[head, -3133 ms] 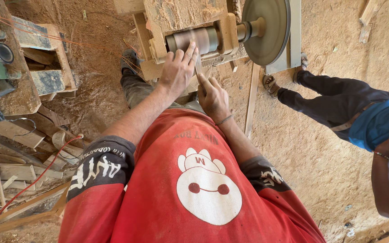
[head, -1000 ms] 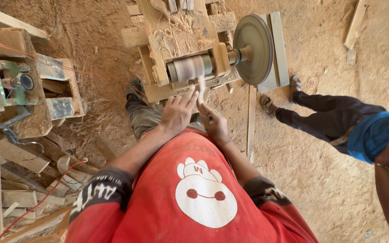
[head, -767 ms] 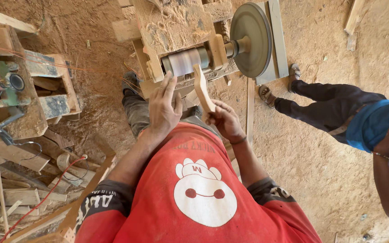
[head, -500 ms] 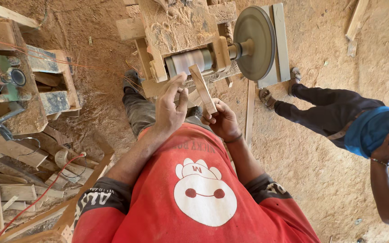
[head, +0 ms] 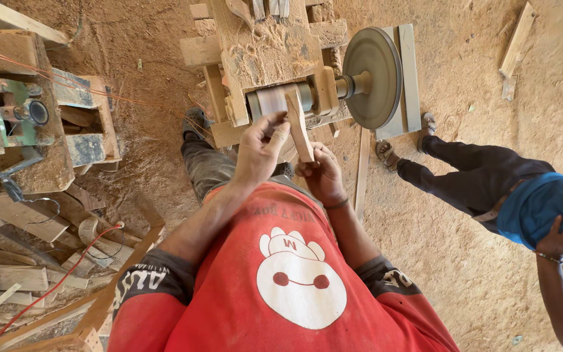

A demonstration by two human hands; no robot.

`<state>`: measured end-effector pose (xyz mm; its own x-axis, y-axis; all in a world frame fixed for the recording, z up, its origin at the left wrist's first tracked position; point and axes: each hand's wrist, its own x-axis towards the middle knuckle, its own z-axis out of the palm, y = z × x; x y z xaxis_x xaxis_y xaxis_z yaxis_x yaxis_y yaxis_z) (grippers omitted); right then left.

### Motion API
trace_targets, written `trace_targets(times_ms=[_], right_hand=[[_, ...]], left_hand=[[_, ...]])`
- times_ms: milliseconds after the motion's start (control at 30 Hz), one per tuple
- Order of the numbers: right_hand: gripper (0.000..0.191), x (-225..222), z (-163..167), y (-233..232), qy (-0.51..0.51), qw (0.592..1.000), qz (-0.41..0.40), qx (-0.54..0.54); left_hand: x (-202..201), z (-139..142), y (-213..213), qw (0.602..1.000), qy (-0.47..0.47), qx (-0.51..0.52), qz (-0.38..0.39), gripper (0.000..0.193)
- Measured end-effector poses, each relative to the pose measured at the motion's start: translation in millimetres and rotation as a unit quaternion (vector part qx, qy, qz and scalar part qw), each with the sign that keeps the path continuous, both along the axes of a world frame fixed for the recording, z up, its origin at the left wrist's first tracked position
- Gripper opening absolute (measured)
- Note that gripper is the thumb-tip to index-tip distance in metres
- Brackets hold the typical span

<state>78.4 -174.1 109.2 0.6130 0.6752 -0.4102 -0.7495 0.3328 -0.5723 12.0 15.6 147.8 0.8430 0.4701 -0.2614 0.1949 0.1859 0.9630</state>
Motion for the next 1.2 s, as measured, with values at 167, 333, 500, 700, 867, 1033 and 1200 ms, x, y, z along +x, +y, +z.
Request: trace_targets(times_ms=[167,333,500,700,867,1033,1200], right_hand=[[0.024,5,29,10,-0.458,0.828,0.053,-0.318],[0.018,-4,48,34,-0.699,0.558,0.015,-0.446],[0.02,-5,30,60,-0.717,0.515,-0.019,-0.469],[0.022,2,2,76,-0.704,0.537,-0.043,-0.463],[0.025,13,-2,84,-0.693,0.53,-0.008,-0.488],[0.025,12,2,88,-0.695,0.522,0.013,-0.495],[0.025,10,4,85,-0.696,0.52,0.014,-0.496]], left_hand=[[4,-19,25,0.874,-0.051,0.483,-0.002,0.038],[12,-44,44,0.777,-0.022,0.613,-0.142,0.049],[35,-70,49,0.713,0.021,0.672,-0.2,0.057],[51,-94,55,0.684,0.038,0.7,-0.199,0.068],[67,-105,67,0.686,0.034,0.7,-0.197,0.073],[73,-104,70,0.69,0.029,0.698,-0.19,0.07],[74,-105,67,0.704,0.016,0.684,-0.188,0.063]])
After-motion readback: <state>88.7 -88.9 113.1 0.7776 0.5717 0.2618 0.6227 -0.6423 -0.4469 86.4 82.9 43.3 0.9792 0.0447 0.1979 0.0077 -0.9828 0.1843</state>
